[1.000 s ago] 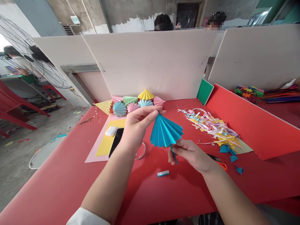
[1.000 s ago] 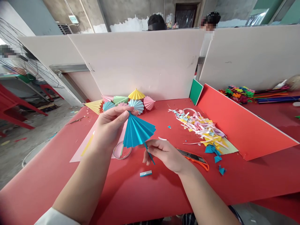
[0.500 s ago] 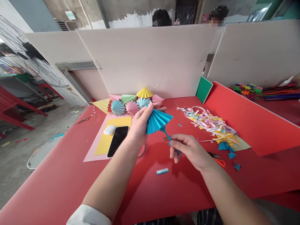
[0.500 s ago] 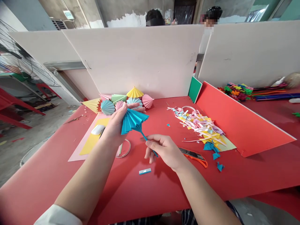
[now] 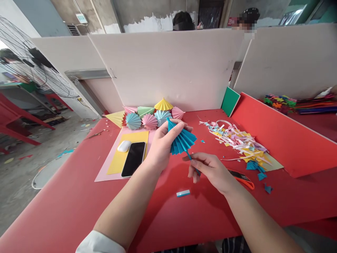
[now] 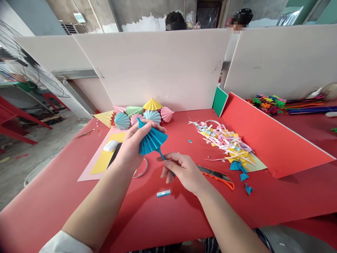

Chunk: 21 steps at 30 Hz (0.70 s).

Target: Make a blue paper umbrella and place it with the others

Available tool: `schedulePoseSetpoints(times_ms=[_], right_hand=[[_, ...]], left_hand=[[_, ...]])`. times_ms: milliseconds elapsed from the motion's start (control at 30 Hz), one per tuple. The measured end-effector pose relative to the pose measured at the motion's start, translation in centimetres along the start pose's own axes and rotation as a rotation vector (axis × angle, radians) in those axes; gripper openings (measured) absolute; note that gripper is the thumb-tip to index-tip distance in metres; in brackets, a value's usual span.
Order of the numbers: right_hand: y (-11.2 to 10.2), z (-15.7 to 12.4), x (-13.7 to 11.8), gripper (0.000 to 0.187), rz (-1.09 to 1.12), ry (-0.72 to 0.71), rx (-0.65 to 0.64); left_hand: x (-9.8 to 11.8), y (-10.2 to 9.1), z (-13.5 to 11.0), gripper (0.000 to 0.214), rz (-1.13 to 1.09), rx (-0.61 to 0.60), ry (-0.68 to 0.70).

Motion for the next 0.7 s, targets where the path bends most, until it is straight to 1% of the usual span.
schedulePoseSetpoints(times_ms=[333,567,700], right_hand=[[0.31,0.04,-0.08,0.018,-0.030,-0.019,-0.013],[0.60,-0.16,-0.25,0.018,-0.017,0.004,-0.027],[0.84,-0.15,-0.39,0.021,-0.005,0.007,-0.035]], left_hand=[[0.28,0.32,-0.46,0.016,0.011,0.004,0.012],[-0.07,0.33,-0.35,0.016,-0.015,0.050,0.002],[-0.39,0.46,-0.32,0.019,-0.030,0.036,-0.009]])
Point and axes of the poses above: each hand's wrist, its own z-axis towards the middle knuckle, its own y-axis out of the palm, x = y × z, the point moved 2 cm from there along z, towards the middle knuckle, and after that the axes turned 1 degree about -z, right-handed, at the moved point
